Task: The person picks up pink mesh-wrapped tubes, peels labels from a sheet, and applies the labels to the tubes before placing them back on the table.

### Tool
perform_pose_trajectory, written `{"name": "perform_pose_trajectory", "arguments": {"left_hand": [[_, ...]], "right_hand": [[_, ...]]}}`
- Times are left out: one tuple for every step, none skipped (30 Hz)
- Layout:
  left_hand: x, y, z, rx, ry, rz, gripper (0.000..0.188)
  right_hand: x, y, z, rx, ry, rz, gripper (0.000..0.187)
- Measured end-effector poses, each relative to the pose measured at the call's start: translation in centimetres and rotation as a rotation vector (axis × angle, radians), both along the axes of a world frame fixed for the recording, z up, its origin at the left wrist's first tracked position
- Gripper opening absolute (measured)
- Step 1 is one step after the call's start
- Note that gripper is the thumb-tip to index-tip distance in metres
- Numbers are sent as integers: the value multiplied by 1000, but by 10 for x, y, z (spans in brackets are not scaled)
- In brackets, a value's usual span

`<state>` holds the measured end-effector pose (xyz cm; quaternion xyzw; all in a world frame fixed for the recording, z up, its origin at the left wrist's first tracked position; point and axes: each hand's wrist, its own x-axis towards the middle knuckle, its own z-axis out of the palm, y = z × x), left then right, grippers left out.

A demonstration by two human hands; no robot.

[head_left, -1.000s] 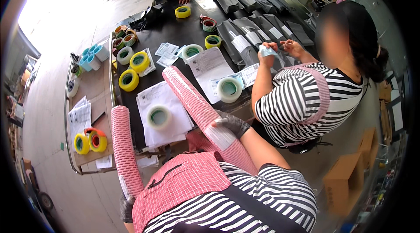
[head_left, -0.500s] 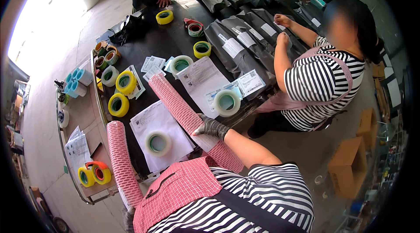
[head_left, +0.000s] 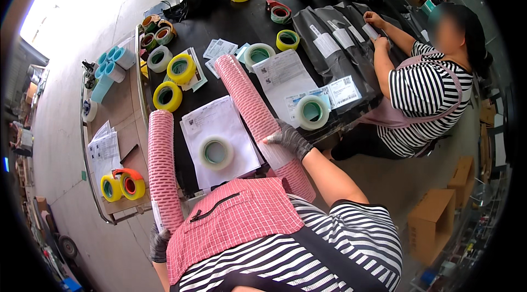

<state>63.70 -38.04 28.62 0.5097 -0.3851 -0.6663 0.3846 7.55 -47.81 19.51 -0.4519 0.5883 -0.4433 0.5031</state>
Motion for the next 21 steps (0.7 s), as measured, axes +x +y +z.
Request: {"name": "perform_pose_trajectory", "arguments": {"left_hand": [[3,2,1,7,0,8,79],[6,5,3,18,4,8,80],[9,8,4,30,8,8,81],[10,9,5,38,14,5,81],[10,10,5,46,21,1,82],[9,11,6,41,21,-7,82],[5,10,7,35,25,-15,83],[3,10,7,30,28,-23,83],[8,11,2,35,11,-22,84],[18,16,-5,40,-11,-2,85],[20,19,-6,46,-30,7,86],[20,23,-7,32,-20,2,87],[10,21,1,15,-8,-6,88],[5,21,8,1,-1,-13,90],[1,21,12,13,17,-8,90],[-4,22,15,23,36,1,91],[-7,22,18,32,56,9,92],[-8,22,23,40,2,12,93],[-6,23,20,35,-7,3,93],[-2,23,15,31,-15,-5,93],[-1,24,13,27,-24,-14,93]], "right_hand": [[-1,-4,4,62,53,0,82],[0,-9,13,122,106,3,81],[2,-12,21,183,158,6,81],[5,-14,31,267,311,2,88],[9,-13,27,180,451,-87,92],[13,-11,19,92,591,-176,95],[18,-9,15,1,732,-265,99],[24,-9,11,-22,785,-258,111],[30,-6,6,56,845,-238,114],[46,-4,22,125,901,-201,118],[56,-1,33,199,959,-172,121],[59,-2,36,198,990,-167,127],[55,-6,38,201,944,-155,125],[50,-10,36,208,894,-140,123],[45,-11,33,215,845,-124,121],[42,-11,30,163,848,-141,122],[40,-10,27,133,842,-161,121],[37,-8,25,132,824,-168,120],[35,-4,30,131,807,-174,118],[31,-3,25,79,805,-196,117],[26,-3,15,26,801,-218,115]]}}
